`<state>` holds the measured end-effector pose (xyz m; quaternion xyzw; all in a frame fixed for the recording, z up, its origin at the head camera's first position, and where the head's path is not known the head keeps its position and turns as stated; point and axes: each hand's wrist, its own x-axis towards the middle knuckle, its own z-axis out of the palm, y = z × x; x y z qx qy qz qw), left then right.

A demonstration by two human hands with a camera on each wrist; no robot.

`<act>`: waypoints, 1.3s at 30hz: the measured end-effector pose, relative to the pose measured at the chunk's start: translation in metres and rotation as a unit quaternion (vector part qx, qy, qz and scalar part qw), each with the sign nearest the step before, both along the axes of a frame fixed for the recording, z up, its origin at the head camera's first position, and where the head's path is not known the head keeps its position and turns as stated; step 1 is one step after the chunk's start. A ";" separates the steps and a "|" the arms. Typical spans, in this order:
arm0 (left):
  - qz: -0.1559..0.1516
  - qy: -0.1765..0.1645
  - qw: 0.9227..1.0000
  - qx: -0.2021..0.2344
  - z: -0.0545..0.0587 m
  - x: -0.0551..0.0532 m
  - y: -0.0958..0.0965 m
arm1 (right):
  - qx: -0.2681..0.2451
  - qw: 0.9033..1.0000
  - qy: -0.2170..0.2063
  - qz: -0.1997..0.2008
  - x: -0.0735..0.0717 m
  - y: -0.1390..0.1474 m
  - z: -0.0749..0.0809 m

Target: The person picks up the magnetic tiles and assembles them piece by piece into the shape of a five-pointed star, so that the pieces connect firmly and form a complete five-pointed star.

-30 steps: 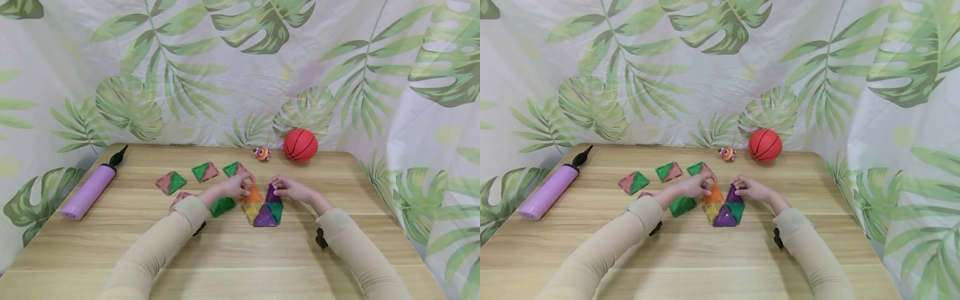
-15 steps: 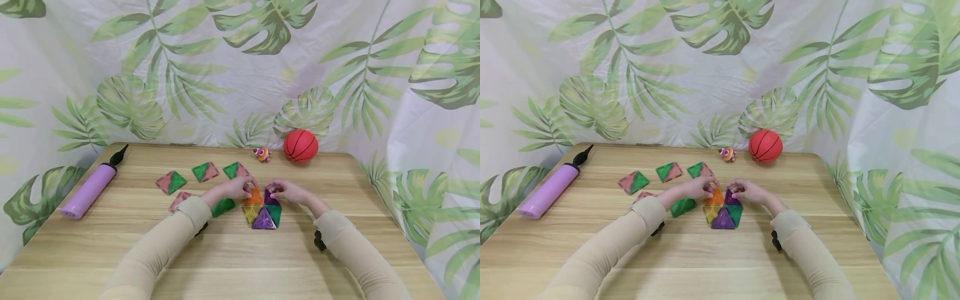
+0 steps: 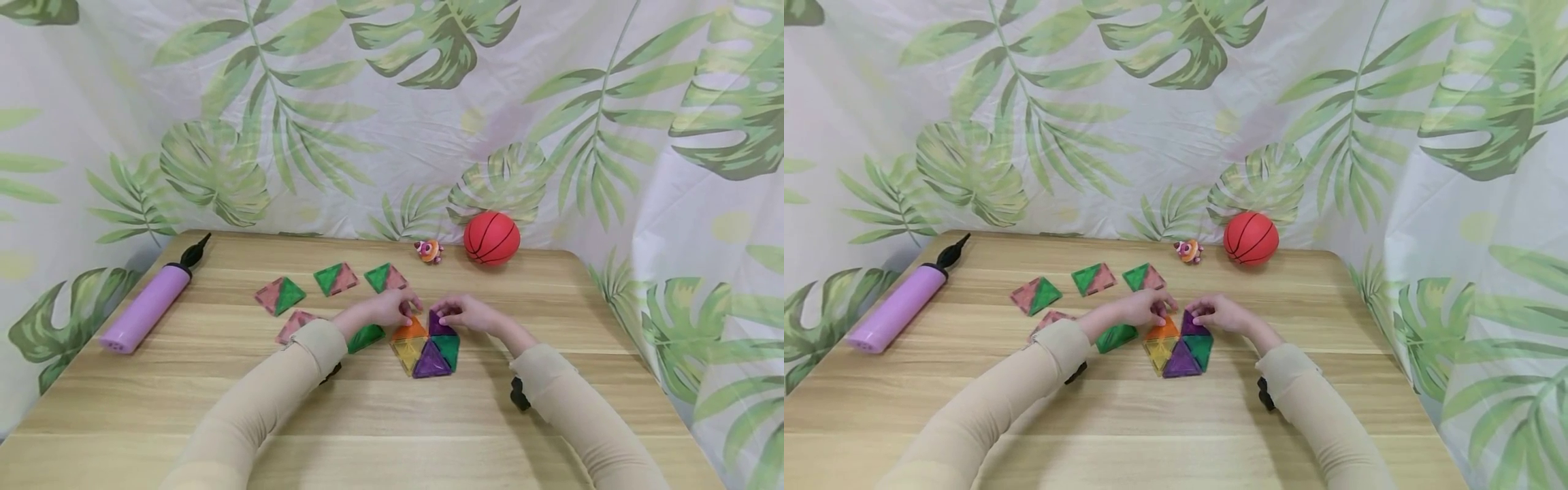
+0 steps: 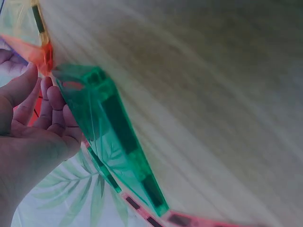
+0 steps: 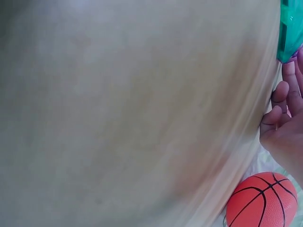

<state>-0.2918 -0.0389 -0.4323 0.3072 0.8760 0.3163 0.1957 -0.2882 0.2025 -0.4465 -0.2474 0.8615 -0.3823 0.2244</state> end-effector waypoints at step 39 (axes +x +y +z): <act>-0.065 0.119 0.990 -0.046 0.002 0.033 -0.027 | 0.005 0.995 0.081 0.063 0.013 -0.003 0.009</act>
